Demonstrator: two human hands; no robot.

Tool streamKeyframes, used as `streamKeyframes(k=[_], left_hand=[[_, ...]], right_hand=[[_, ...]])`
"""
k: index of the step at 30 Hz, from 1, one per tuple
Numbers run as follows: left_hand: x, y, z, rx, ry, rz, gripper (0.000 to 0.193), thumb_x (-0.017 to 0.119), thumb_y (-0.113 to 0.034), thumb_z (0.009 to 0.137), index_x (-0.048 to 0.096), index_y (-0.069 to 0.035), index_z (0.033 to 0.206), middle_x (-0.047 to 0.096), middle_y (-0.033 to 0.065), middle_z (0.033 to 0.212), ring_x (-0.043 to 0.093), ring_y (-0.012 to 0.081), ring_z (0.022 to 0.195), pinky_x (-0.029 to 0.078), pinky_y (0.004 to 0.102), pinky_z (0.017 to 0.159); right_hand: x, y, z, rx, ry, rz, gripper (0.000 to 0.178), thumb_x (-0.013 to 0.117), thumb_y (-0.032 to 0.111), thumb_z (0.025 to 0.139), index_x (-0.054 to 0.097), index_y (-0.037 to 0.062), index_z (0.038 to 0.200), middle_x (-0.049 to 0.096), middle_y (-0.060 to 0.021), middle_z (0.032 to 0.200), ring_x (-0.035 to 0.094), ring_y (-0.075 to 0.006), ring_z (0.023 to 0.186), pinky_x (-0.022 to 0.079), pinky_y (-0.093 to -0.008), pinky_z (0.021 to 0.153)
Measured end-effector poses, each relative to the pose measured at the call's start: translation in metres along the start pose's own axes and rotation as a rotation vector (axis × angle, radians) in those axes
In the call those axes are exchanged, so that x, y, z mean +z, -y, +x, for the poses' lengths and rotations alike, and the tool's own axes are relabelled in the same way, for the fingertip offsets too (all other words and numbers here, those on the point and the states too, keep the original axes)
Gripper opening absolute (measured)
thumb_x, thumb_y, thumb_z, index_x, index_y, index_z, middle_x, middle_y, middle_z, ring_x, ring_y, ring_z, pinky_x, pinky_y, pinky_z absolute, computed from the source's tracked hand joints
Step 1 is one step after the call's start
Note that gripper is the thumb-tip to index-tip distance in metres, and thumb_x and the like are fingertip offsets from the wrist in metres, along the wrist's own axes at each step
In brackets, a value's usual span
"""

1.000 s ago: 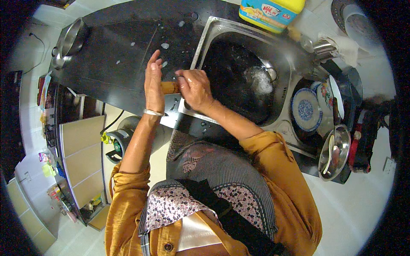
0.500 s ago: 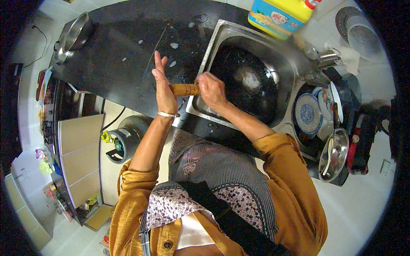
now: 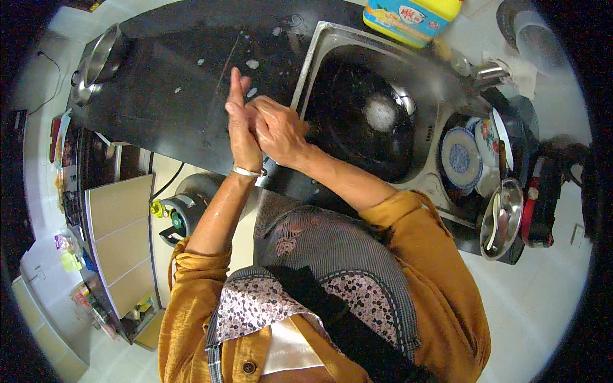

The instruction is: The person wipes a range hood with a tissue, then carries a wok and a spatula to the sink. They wash the spatula and the wok using a scrubber and water, rinsing both items thoroughly before placing them aside.

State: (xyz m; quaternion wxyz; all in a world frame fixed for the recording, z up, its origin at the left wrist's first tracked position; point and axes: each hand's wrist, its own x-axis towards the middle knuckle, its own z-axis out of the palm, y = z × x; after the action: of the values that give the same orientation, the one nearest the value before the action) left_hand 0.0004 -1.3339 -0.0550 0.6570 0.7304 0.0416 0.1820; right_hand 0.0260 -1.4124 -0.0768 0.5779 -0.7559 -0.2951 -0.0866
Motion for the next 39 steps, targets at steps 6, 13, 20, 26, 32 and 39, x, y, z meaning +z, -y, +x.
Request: streamKeyframes(k=[6,13,20,26,32,39], left_hand=[[0.0,-0.01,0.0,-0.117,0.001,0.011,0.067,0.013,-0.058,0.088,0.024,-0.013,0.137,0.037,0.0146,0.131,0.037,0.022,0.116,0.028,0.0268,0.091],[-0.003,0.001,0.002,0.006,-0.06,0.005,0.066,0.016,-0.057,0.088,0.024,-0.012,0.137,0.04,0.0135,0.127,0.044,0.0134,0.094,0.031,0.0251,0.084],[0.003,0.004,0.005,0.009,-0.05,-0.038,0.065,0.019,-0.056,0.088,0.029,-0.012,0.135,0.041,0.0128,0.126,0.044,0.0111,0.083,0.032,0.0264,0.08],[-0.001,-0.002,0.006,-0.064,-0.094,-0.132,0.065,0.021,-0.056,0.088,0.03,-0.01,0.133,0.045,0.0118,0.123,0.035,0.0064,0.065,0.031,0.021,0.062],[0.001,0.009,0.005,-0.044,-0.1,-0.158,0.062,0.024,-0.054,0.089,0.031,-0.01,0.132,0.047,0.0109,0.12,0.043,0.0095,0.082,0.032,0.0249,0.074],[-0.01,0.01,0.003,-0.098,0.02,-0.229,0.05,0.044,-0.035,0.089,0.035,-0.006,0.128,0.056,0.0106,0.107,0.049,0.013,0.101,0.036,0.0239,0.087]], right_hand=[[-0.038,-0.086,-0.034,0.437,0.242,0.051,0.031,0.04,0.021,0.089,0.059,-0.001,0.078,0.06,-0.013,0.071,0.057,-0.0189,0.066,0.045,-0.0316,0.062],[0.002,-0.006,0.0,0.012,-0.028,0.08,0.016,0.045,0.012,0.084,0.054,0.0012,0.076,0.055,-0.0151,0.073,0.055,-0.0316,0.068,0.044,-0.0386,0.061],[-0.016,-0.051,-0.034,0.222,-0.15,0.011,0.016,0.045,0.013,0.084,0.054,0.004,0.075,0.053,-0.0135,0.073,0.052,-0.0328,0.07,0.043,-0.0421,0.063],[-0.003,-0.03,-0.03,-0.247,-0.238,-0.133,0.017,0.049,0.012,0.082,0.051,0.0026,0.096,0.052,-0.0137,0.095,0.05,-0.0322,0.084,0.041,-0.0407,0.073],[0.009,-0.025,-0.047,-0.08,-0.358,-0.171,0.028,0.057,0.009,0.073,0.049,0.0076,0.1,0.05,-0.0112,0.1,0.047,-0.0319,0.091,0.035,-0.0431,0.081],[-0.025,-0.083,-0.052,0.131,-0.221,-0.083,0.01,0.046,0.01,0.085,0.055,0.0045,0.084,0.055,-0.0119,0.082,0.05,-0.0292,0.079,0.039,-0.0378,0.072]])
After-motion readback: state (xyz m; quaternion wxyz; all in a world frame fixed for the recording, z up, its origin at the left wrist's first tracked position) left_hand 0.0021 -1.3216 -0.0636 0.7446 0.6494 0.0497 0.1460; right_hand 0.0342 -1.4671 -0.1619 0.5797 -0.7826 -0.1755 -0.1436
